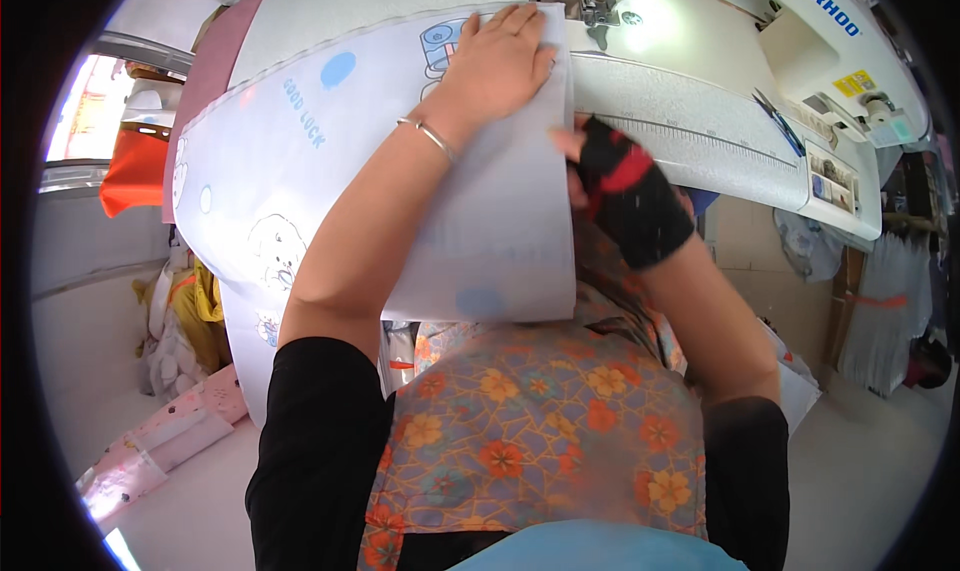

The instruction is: Sewing the edges of printed pillowcases using an industrial sewing machine.

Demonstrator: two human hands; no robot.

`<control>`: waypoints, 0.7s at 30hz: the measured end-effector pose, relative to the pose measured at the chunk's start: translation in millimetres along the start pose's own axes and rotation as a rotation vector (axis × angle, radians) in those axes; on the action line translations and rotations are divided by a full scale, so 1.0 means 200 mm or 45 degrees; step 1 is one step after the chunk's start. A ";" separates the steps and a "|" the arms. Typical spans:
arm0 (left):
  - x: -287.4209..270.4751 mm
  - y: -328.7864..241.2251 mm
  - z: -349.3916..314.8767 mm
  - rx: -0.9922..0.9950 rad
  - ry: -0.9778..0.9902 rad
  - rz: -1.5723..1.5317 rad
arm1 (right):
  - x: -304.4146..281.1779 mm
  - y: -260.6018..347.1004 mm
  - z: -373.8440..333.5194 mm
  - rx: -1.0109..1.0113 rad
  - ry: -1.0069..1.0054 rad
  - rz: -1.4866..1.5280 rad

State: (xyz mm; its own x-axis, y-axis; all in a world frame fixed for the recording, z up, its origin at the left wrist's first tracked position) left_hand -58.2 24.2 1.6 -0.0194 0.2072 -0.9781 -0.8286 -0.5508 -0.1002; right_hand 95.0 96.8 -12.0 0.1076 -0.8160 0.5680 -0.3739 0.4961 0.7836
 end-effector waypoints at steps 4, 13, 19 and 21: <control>-0.01 -0.14 -0.02 0.049 0.016 0.072 | 0.05 -0.25 -0.23 0.103 -0.039 -0.119; 0.04 -0.16 0.18 0.066 0.010 0.051 | -0.01 -0.23 -0.25 0.006 -0.069 -0.109; 0.04 -0.13 0.20 0.067 -0.002 0.045 | 0.02 -0.20 -0.25 0.024 -0.118 -0.154; 0.04 -0.11 0.19 0.032 -0.026 0.086 | 0.04 -0.23 -0.26 0.065 -0.106 -0.199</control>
State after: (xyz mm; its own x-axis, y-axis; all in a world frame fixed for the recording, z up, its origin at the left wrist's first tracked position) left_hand -60.8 68.6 3.4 -0.0873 0.1868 -0.9785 -0.8387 -0.5438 -0.0290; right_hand 160.5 83.2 -31.4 0.0924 -0.9047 0.4158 -0.4049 0.3474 0.8458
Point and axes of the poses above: each hand's wrist, its own z-axis towards the middle knuckle, its own x-axis out of the palm, y = z × x, the point moved 5 cm from there along z, towards the middle knuckle, and after that the axes turned 12 degrees about y, right-handed, at the moved point
